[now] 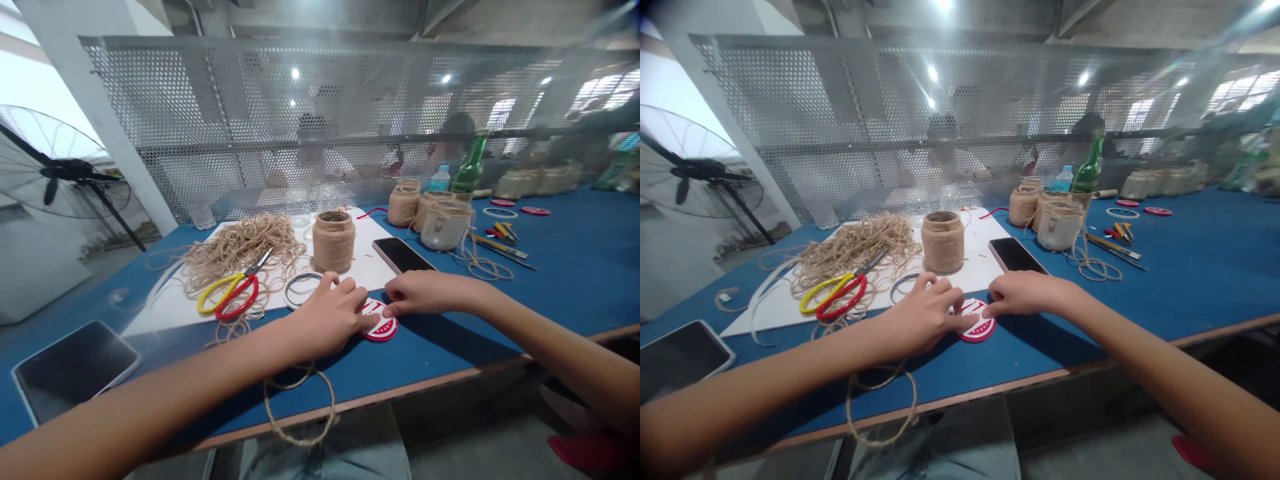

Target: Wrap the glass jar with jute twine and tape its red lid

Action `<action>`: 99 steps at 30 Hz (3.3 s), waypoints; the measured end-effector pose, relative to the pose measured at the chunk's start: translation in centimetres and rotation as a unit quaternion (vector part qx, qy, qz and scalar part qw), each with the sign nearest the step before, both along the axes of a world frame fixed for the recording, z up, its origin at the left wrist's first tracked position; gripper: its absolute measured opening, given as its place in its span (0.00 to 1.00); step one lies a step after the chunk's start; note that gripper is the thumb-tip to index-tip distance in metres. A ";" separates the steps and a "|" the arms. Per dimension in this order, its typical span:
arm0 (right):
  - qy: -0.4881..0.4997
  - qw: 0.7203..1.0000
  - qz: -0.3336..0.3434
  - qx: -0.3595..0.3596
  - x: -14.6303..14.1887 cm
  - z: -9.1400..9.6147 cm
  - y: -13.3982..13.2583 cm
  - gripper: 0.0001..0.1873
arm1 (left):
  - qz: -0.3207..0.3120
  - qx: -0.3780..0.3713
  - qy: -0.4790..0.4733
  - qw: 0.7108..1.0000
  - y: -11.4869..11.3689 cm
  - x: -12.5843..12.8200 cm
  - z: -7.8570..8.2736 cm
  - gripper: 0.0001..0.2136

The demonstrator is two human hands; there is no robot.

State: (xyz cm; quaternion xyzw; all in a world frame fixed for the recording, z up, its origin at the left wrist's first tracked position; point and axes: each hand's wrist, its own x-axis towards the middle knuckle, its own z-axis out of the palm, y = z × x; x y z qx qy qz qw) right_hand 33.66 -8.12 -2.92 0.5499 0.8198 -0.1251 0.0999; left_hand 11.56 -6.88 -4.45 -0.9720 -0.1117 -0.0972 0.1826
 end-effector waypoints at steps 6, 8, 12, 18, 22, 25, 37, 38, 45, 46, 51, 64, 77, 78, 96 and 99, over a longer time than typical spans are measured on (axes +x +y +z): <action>0.032 0.999 0.007 -0.015 0.6 0.0 0.6 0.26 | -0.041 0.030 -0.016 0.999 0.0 -0.4 0.1 0.09; 0.035 0.999 0.003 -0.018 0.8 0.0 0.6 0.25 | -0.046 0.028 -0.018 0.998 0.0 -0.3 0.0 0.08; 0.014 1.000 -0.009 -0.014 0.9 -0.1 0.6 0.27 | -0.049 0.041 -0.015 0.998 -0.1 -0.4 -0.3 0.08; 0.024 0.999 0.002 0.026 0.6 0.7 0.0 0.29 | -0.065 0.064 -0.006 0.996 0.4 -1.5 0.0 0.09; 0.017 0.992 -0.043 0.119 -0.2 0.8 -0.5 0.25 | -0.036 0.083 -0.031 0.995 1.3 -2.1 -0.1 0.08; -0.005 0.985 -0.059 0.159 -0.7 0.4 -0.9 0.21 | 0.022 0.078 -0.079 0.994 1.5 -2.2 -0.4 0.06; 0.183 0.980 0.056 0.053 0.1 0.4 -1.9 0.08 | 0.012 -0.086 -0.075 0.993 1.6 -2.6 -0.6 0.08; 0.193 0.978 0.060 0.050 0.1 0.3 -1.9 0.09 | 0.009 -0.092 -0.074 0.993 1.6 -2.6 -0.5 0.08; 0.203 0.975 0.079 0.045 -0.5 -0.3 -1.5 0.07 | 0.052 -0.118 -0.125 0.984 1.5 -3.0 -0.6 0.10; 0.207 0.974 0.080 0.042 -0.5 -0.3 -1.5 0.07 | 0.057 -0.120 -0.137 0.982 1.5 -3.0 -0.6 0.10; 0.215 0.973 0.078 0.030 -0.3 -0.6 -1.4 0.08 | 0.019 -0.114 -0.108 0.987 1.5 -3.1 -0.7 0.09; 0.217 0.968 0.055 0.117 -0.6 0.1 -1.1 0.06 | 0.092 -0.112 -0.161 0.976 2.1 -3.5 0.5 0.09; 0.150 0.962 0.149 0.172 -5.4 1.5 1.7 0.09 | 0.126 -0.119 0.006 0.985 5.7 -6.5 1.1 0.16; 0.142 0.962 0.162 0.168 -5.9 1.5 2.1 0.09 | 0.112 -0.127 0.016 0.985 5.5 -6.6 1.4 0.16; 0.216 0.928 0.236 0.191 -7.9 -0.1 3.1 0.08 | 0.097 -0.118 -0.044 0.987 4.8 -7.2 2.6 0.13; 0.286 0.919 0.208 0.175 -7.5 0.8 2.7 0.09 | 0.071 -0.117 -0.122 0.983 4.6 -7.5 2.9 0.14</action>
